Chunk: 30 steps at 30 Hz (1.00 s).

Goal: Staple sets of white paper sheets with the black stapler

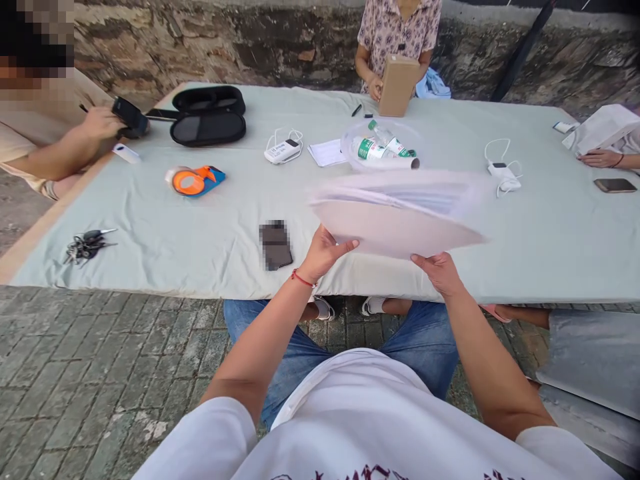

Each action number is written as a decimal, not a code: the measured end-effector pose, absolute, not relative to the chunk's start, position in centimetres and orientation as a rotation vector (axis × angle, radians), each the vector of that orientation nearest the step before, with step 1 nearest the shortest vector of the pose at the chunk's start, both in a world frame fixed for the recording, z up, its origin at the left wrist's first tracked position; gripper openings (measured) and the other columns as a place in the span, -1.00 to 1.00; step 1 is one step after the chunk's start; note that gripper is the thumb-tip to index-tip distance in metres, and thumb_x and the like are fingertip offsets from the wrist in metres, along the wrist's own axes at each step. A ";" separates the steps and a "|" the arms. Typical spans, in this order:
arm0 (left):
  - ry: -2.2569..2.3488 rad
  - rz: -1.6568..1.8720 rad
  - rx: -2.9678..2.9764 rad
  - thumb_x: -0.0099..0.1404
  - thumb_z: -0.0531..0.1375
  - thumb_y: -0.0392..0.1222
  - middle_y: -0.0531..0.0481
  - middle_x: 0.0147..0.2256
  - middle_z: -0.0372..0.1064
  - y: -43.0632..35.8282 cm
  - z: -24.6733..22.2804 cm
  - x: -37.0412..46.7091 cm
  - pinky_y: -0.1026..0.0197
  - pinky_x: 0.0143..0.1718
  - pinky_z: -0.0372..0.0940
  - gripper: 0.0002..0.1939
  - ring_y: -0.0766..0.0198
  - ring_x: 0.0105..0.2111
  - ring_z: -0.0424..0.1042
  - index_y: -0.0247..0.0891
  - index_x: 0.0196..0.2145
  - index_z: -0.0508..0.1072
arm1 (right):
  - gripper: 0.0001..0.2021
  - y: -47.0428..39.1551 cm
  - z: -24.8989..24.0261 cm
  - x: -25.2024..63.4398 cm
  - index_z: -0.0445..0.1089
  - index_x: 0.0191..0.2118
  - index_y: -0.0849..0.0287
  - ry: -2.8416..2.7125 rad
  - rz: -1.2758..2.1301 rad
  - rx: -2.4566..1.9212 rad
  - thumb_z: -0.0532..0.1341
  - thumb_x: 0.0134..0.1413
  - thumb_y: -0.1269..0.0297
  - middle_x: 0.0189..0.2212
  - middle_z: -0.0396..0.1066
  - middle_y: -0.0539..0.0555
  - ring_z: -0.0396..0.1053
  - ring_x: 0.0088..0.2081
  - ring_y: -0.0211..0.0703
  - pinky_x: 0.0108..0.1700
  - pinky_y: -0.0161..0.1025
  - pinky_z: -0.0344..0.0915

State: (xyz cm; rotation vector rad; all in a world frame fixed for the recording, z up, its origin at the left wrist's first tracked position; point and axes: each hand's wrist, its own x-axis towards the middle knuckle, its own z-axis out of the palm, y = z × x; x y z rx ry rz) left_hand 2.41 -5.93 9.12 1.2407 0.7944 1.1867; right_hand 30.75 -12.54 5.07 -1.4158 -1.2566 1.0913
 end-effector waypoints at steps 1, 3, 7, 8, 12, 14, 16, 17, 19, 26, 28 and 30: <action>0.776 1.157 1.259 0.00 0.45 -0.08 -0.19 0.02 0.44 -5.2 9.2 2.5 0.02 0.12 0.27 -0.23 0.02 0.08 0.40 -0.24 0.14 0.32 | -0.54 -12.0 5.5 30.9 0.51 -0.02 0.06 -1.299 1.102 -1.440 0.39 -0.06 0.02 0.00 0.51 0.08 0.36 0.12 0.12 0.21 0.05 0.25; 0.765 1.066 1.289 -0.03 0.46 -0.11 -0.18 -0.04 0.47 -4.0 9.2 2.7 0.03 0.07 0.30 -0.19 0.06 -0.03 0.46 -0.22 0.17 0.30 | -0.54 -11.1 6.4 31.0 0.49 0.00 0.02 -1.392 1.109 -1.456 0.40 -0.08 0.08 -0.01 0.51 0.08 0.35 0.13 0.12 0.22 0.04 0.22; 0.738 0.869 1.428 0.02 0.41 -0.13 -0.17 -0.10 0.50 -3.4 9.3 2.5 0.06 0.01 0.32 -0.40 0.12 -0.13 0.50 -0.19 0.05 0.46 | -0.65 -9.8 7.9 31.1 0.50 -0.03 -0.01 -1.499 1.101 -1.371 0.29 0.02 0.17 -0.01 0.49 0.00 0.36 0.12 0.01 0.26 0.02 0.14; 0.723 0.841 1.488 0.03 0.40 -0.13 -0.17 -0.08 0.49 -3.4 9.5 2.4 0.06 0.03 0.31 -0.49 0.10 -0.10 0.49 -0.19 -0.02 0.52 | -0.69 -9.6 8.4 31.1 0.51 -0.06 0.00 -1.498 1.108 -1.359 0.26 0.03 0.17 -0.02 0.49 0.00 0.38 0.09 -0.01 0.24 0.01 0.17; 0.715 0.805 1.596 0.01 0.40 -0.13 -0.16 -0.07 0.50 -3.2 9.6 2.0 0.04 0.02 0.33 -0.64 0.04 -0.07 0.48 -0.19 -0.18 0.61 | -0.72 -8.9 10.3 30.9 0.57 -0.17 0.05 -1.516 1.191 -1.338 0.30 -0.05 0.16 -0.13 0.54 0.04 0.46 -0.04 0.02 0.11 -0.03 0.31; 0.783 0.789 1.540 0.05 0.38 -0.10 -0.15 -0.13 0.53 -2.9 8.9 2.1 0.05 -0.02 0.35 -0.68 0.06 -0.13 0.50 -0.19 -0.20 0.62 | -0.69 -8.8 11.1 30.7 0.58 -0.18 0.06 -1.547 1.223 -1.337 0.35 -0.12 0.14 -0.15 0.55 0.06 0.47 -0.06 0.05 0.09 -0.02 0.33; 0.846 0.783 1.501 0.09 0.35 -0.08 -0.14 -0.17 0.54 -2.8 8.1 2.4 0.04 -0.04 0.36 -0.72 0.07 -0.17 0.51 -0.19 -0.23 0.63 | -0.65 -8.9 11.6 30.4 0.59 -0.18 0.07 -1.606 1.218 -1.320 0.39 -0.18 0.11 -0.15 0.54 0.08 0.47 -0.06 0.07 0.09 -0.02 0.34; 0.851 0.789 1.508 0.10 0.34 -0.08 -0.14 -0.18 0.54 -2.8 7.9 2.5 0.03 -0.04 0.36 -0.73 0.07 -0.16 0.51 -0.19 -0.23 0.63 | -0.63 -8.9 11.7 30.3 0.59 -0.17 0.08 -1.639 1.194 -1.300 0.40 -0.19 0.10 -0.14 0.54 0.08 0.47 -0.07 0.07 0.07 -0.03 0.35; 0.814 0.817 1.565 0.10 0.35 -0.09 -0.14 -0.17 0.54 -3.2 7.9 2.6 0.02 -0.03 0.36 -0.73 0.06 -0.15 0.51 -0.18 -0.21 0.62 | -0.60 -8.9 11.4 30.4 0.58 -0.15 0.08 -1.687 1.143 -1.227 0.41 -0.17 0.06 -0.11 0.53 0.09 0.48 -0.07 0.07 0.03 -0.06 0.37; 0.853 0.903 1.499 0.05 0.42 -0.09 -0.14 -0.04 0.52 -4.6 7.7 2.3 -0.03 0.16 0.24 -0.60 -0.01 0.05 0.43 -0.19 -0.12 0.59 | -0.60 -7.7 7.1 31.8 0.55 -0.11 0.07 -1.503 1.239 -1.315 0.39 -0.05 -0.02 -0.07 0.54 0.10 0.45 0.00 0.10 0.09 0.06 0.37; 0.926 0.889 1.415 0.09 0.39 -0.05 -0.18 -0.07 0.53 -4.6 6.8 2.3 -0.05 0.13 0.27 -0.62 -0.03 0.01 0.46 -0.25 -0.15 0.59 | -0.54 -7.6 6.2 31.7 0.51 -0.03 0.06 -1.424 1.213 -1.342 0.41 -0.07 0.00 -0.03 0.53 0.10 0.43 0.05 0.10 0.14 0.08 0.34; 0.924 0.873 1.416 0.14 0.36 -0.03 -0.20 -0.08 0.53 -4.6 6.1 2.3 -0.06 0.13 0.28 -0.64 -0.04 0.01 0.46 -0.29 -0.15 0.59 | -0.48 -7.5 5.9 31.5 0.48 0.02 0.05 -1.382 1.162 -1.288 0.43 -0.09 0.03 -0.01 0.52 0.11 0.41 0.09 0.10 0.19 0.09 0.29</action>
